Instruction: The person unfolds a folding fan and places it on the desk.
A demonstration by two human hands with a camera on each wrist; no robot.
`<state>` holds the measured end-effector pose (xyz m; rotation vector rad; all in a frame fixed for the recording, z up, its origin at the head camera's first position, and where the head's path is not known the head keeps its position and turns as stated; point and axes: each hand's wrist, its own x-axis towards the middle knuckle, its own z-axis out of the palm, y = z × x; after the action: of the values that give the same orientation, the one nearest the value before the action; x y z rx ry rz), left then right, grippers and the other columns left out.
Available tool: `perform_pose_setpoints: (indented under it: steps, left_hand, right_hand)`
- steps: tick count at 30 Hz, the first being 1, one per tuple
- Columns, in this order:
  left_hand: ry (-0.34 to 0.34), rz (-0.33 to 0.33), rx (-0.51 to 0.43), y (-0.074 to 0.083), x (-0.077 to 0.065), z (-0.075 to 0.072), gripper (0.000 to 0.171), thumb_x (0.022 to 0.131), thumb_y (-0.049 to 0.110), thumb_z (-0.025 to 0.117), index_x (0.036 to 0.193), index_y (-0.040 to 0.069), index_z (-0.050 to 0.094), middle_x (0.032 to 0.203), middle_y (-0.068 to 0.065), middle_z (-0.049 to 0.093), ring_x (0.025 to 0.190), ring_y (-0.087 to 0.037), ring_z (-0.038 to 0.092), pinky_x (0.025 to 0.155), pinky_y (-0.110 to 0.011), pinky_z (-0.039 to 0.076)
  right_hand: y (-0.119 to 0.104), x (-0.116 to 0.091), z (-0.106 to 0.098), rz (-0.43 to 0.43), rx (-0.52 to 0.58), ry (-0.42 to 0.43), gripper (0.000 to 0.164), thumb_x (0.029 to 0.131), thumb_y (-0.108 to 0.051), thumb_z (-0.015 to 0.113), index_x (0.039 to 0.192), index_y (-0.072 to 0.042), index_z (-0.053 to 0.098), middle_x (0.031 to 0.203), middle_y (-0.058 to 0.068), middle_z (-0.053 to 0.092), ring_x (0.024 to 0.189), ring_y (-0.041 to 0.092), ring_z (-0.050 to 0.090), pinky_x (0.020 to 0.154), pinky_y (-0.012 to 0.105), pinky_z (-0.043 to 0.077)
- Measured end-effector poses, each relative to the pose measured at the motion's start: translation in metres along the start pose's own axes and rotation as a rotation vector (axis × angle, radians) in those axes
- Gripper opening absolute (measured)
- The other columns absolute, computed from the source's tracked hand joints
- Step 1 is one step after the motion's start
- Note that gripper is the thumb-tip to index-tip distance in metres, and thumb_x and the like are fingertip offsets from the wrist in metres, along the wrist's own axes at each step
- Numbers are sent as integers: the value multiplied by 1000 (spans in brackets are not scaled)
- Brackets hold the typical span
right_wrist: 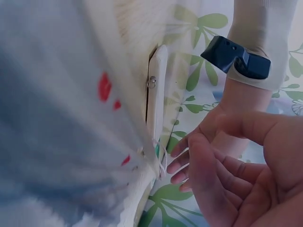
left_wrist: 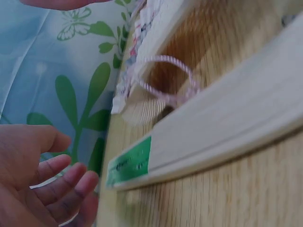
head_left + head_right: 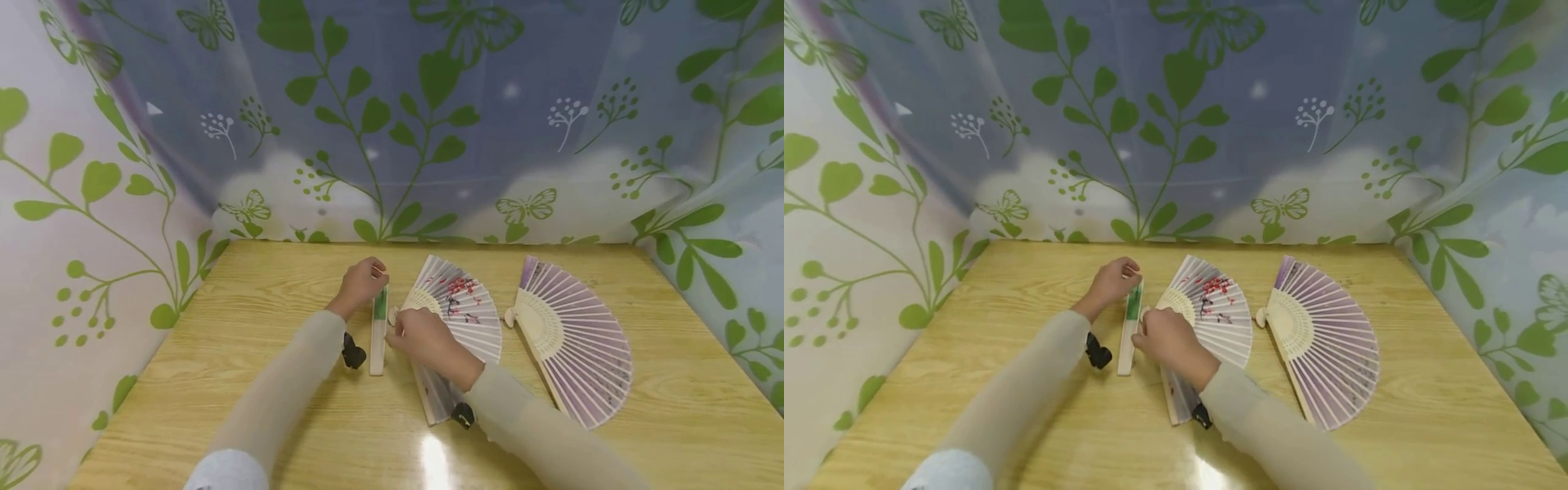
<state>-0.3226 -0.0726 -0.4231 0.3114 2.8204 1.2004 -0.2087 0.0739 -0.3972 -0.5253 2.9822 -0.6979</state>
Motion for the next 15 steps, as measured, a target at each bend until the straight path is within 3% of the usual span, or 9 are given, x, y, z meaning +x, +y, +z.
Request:
perform_pose_setpoints:
  steps: [5,10,15]
  left_hand:
    - [-25,-55,23,-9,1,-6,38,96,25,61,125,1,56,117,-17,62,103,-32,60,85,-44,52]
    - [-55,-109,115,-18,3,-6,46,93,36,63,121,1,58,116,-15,62,104,-31,59,89,-47,49]
    - [-50,-141,231,-23,3,-4,45,89,49,65,102,7,62,105,-7,64,98,-29,58,88,-52,44]
  right_hand:
    - [-12,12,6,33,-35,-37,46,89,-27,67,53,-14,42,49,-5,35,46,11,36,43,24,31]
    - [-20,19,14,72,-90,-99,41,91,-32,68,60,-10,52,56,0,47,45,11,42,40,24,36]
    - [-22,24,22,131,-159,-139,39,89,-39,70,70,-6,61,72,6,57,52,14,50,43,26,43]
